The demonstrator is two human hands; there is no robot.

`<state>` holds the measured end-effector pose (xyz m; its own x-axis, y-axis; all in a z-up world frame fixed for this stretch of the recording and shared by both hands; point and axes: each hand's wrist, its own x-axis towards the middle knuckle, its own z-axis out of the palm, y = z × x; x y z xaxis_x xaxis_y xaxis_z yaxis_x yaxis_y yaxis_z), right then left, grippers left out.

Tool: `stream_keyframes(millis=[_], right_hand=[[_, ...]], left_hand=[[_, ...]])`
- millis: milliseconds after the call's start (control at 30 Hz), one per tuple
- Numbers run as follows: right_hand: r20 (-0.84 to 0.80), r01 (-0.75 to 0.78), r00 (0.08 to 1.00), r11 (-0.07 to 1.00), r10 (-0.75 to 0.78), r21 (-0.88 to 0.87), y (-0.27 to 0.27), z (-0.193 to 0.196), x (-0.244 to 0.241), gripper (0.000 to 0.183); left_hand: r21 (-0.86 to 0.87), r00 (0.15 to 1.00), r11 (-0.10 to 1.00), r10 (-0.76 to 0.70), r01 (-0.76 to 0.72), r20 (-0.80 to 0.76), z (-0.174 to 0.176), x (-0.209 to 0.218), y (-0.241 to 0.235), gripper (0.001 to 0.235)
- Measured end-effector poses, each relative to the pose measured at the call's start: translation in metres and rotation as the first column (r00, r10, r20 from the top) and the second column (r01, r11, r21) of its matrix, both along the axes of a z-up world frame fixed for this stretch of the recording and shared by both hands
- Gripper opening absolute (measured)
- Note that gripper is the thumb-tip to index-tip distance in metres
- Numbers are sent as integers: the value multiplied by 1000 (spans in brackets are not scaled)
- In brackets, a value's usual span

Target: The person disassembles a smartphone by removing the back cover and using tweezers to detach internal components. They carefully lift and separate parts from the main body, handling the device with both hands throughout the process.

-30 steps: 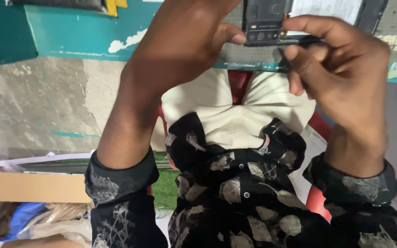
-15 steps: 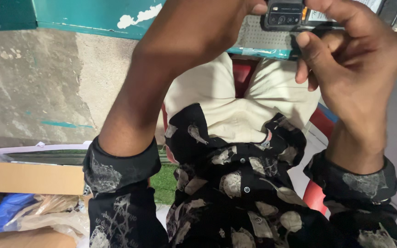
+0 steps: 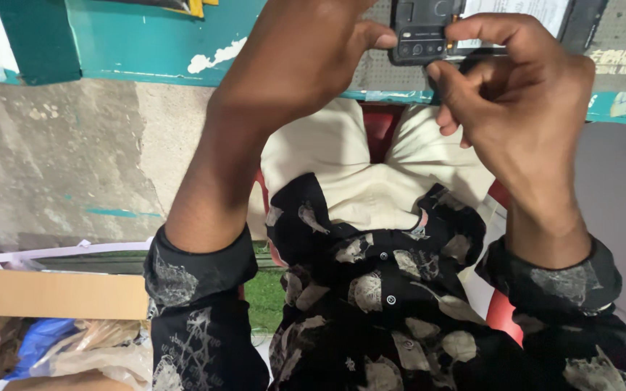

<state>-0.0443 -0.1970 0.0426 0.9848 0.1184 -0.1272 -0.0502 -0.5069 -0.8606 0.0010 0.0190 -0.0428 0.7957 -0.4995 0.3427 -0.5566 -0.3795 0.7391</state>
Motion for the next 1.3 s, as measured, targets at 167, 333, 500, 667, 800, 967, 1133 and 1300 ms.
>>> stream_keyframes(millis=[167,333,500,667,800,967,1133,1300], right_hand=[[-123,69,990,998,-69,-9,-2,5,4,23],[-153,84,986,994,-72,73,-7,-1,3,22],[-152,60,987,994,-46,93,-18,-12,1,22],[-177,51,984,974,-11,221,-30,-14,-10,28],[-271,143,962,916,-39,375,-37,-15,-23,36],[-271,124,963,892,-1,434,-38,-12,-26,42],[-251,28,965,931,70,365,-38,-8,-21,45],[-374,36,921,928,114,370,-40,6,-14,48]], left_hand=[[57,998,997,-41,45,-56,7,5,1,34],[58,999,997,-41,42,-18,20,4,0,49],[69,999,997,-29,30,-21,27,3,-1,61],[98,999,995,-19,24,-43,31,5,-3,75],[121,998,991,-49,54,-43,34,6,0,84],[100,997,993,-61,66,-56,38,7,-5,93],[150,998,987,-41,48,-48,35,5,-5,89],[146,999,989,-8,13,-39,33,3,-8,89]])
